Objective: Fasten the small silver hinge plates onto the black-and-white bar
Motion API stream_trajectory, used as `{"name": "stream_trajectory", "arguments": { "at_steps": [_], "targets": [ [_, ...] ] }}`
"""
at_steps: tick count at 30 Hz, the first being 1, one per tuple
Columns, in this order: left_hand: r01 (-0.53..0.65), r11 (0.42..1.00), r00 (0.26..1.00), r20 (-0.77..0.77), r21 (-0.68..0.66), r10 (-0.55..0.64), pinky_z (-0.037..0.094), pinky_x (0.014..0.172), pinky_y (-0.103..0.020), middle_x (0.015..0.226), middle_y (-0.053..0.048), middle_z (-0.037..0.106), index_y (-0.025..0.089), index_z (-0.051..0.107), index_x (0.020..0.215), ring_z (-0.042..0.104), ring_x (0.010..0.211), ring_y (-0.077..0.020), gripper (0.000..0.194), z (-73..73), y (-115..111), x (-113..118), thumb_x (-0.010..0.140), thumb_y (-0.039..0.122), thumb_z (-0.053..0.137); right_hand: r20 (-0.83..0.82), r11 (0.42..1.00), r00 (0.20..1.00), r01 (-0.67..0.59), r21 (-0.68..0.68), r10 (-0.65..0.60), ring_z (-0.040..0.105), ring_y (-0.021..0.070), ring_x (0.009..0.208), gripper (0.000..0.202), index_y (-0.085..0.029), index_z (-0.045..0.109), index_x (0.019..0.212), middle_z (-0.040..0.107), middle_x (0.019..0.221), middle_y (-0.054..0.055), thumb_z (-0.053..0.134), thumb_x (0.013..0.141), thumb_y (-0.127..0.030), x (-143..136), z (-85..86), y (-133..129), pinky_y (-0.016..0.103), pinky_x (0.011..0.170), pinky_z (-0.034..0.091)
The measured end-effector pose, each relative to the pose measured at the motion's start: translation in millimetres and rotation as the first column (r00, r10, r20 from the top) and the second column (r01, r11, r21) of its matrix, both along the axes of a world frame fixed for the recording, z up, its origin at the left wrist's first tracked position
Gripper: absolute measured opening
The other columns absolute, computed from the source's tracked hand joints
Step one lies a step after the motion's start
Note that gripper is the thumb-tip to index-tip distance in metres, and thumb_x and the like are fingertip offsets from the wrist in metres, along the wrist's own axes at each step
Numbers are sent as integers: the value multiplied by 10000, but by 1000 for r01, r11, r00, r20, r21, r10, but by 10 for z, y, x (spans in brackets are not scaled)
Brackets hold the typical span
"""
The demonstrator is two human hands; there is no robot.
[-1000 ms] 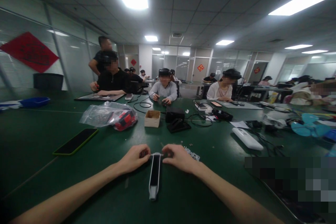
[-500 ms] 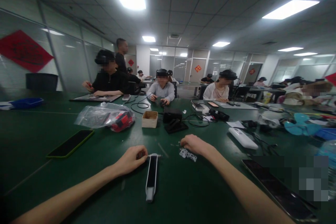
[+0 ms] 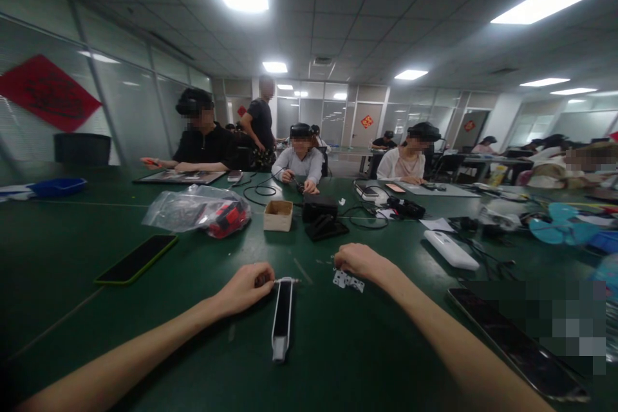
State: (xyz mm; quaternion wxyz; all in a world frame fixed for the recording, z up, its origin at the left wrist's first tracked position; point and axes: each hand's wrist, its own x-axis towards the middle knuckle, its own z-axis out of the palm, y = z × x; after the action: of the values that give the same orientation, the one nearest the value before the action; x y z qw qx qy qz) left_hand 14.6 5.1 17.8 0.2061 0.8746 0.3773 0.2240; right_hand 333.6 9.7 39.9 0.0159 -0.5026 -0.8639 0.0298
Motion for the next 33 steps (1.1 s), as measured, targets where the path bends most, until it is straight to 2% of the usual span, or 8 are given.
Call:
{"name": "stream_trajectory", "arguments": {
  "at_steps": [4,10,15,18,22,27,31,33],
  "targets": [
    [5,1000,1000,-2,10,-5,397,592,-228,753,-6,606,160,611,827,544,670,-143,122,-4,0,-3,796,218,508,47,995,995,87,-48,-85,595,206,880,197,-250,699,883,659,920,51,549,789,-162,-47,30,-7,262,717,398],
    [3,999,1000,-11,34,-3,394,589,-219,727,2,594,157,606,815,539,664,-137,113,-36,17,-5,793,216,512,54,980,984,174,-99,-169,594,182,734,151,-163,660,745,647,769,71,517,769,-121,-112,9,51,243,616,360],
    [9,999,1000,3,41,-9,396,592,-217,741,3,596,160,603,819,540,667,-133,109,-75,41,-16,793,216,513,6,955,968,250,-158,-252,566,154,708,215,-174,584,913,629,832,57,510,732,-85,-120,19,41,210,558,332],
    [12,999,1000,9,45,-13,399,595,-218,748,1,600,160,605,821,542,670,-134,112,-89,48,-18,796,217,511,-25,936,958,273,-221,-286,542,131,654,258,-178,535,949,614,825,40,507,716,-72,-105,32,14,194,525,323],
    [9,999,1000,17,39,-10,400,593,-218,753,0,601,158,607,823,543,668,-132,115,-84,39,-19,794,206,507,-74,927,954,262,-269,-291,526,123,645,200,-182,512,915,598,808,27,483,747,-77,-95,50,-13,192,527,325],
    [-3,999,1000,17,37,2,406,591,-225,760,-2,601,159,610,837,545,666,-135,109,-31,7,-8,788,208,525,-149,949,953,230,-216,-265,493,126,681,176,-181,482,914,564,806,23,469,775,-73,-193,124,-64,208,577,331],
    [-24,999,999,32,30,23,421,586,-229,774,-5,600,159,607,847,547,661,-137,103,17,-24,2,780,196,539,-313,984,941,86,-153,-131,482,128,709,97,-190,469,916,552,836,18,442,842,-133,-456,206,-199,226,620,352],
    [-37,997,996,79,72,31,426,579,-228,778,-6,594,158,593,861,541,643,-130,99,11,-48,-10,790,196,535,-440,992,896,1,-123,-56,485,131,724,50,-193,480,902,548,842,11,460,857,-183,-654,223,-297,235,631,364]
  ]
}}
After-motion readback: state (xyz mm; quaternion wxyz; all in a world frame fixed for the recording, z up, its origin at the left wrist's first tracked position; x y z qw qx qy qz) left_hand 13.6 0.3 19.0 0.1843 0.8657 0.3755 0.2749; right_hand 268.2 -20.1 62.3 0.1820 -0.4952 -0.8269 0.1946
